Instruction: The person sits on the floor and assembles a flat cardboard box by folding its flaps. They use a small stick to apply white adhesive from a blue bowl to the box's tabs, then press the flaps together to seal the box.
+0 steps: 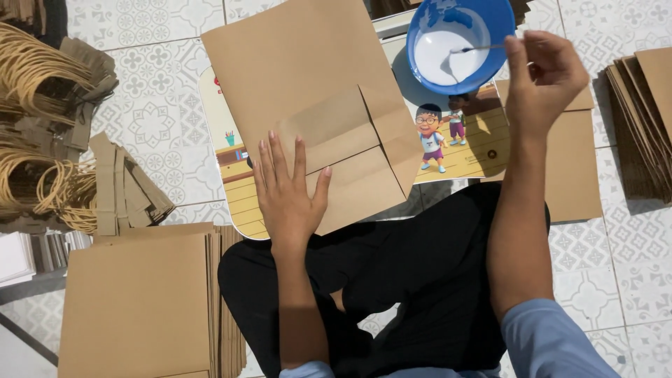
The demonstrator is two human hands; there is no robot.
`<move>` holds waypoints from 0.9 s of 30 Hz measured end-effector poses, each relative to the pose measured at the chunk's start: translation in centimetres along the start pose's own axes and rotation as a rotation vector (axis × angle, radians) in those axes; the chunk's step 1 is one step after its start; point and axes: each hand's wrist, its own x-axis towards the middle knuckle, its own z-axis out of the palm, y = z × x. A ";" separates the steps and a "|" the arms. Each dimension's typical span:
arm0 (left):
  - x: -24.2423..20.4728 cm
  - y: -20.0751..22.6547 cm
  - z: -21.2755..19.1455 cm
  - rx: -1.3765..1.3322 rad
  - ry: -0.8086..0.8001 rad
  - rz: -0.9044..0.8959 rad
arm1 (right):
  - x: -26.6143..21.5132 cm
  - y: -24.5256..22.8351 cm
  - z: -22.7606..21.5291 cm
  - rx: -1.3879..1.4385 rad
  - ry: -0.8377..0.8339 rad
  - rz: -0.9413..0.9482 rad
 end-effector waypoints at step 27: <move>-0.1 0.0 0.0 -0.017 0.024 0.000 | -0.2 2.0 -0.3 -0.120 0.009 -0.031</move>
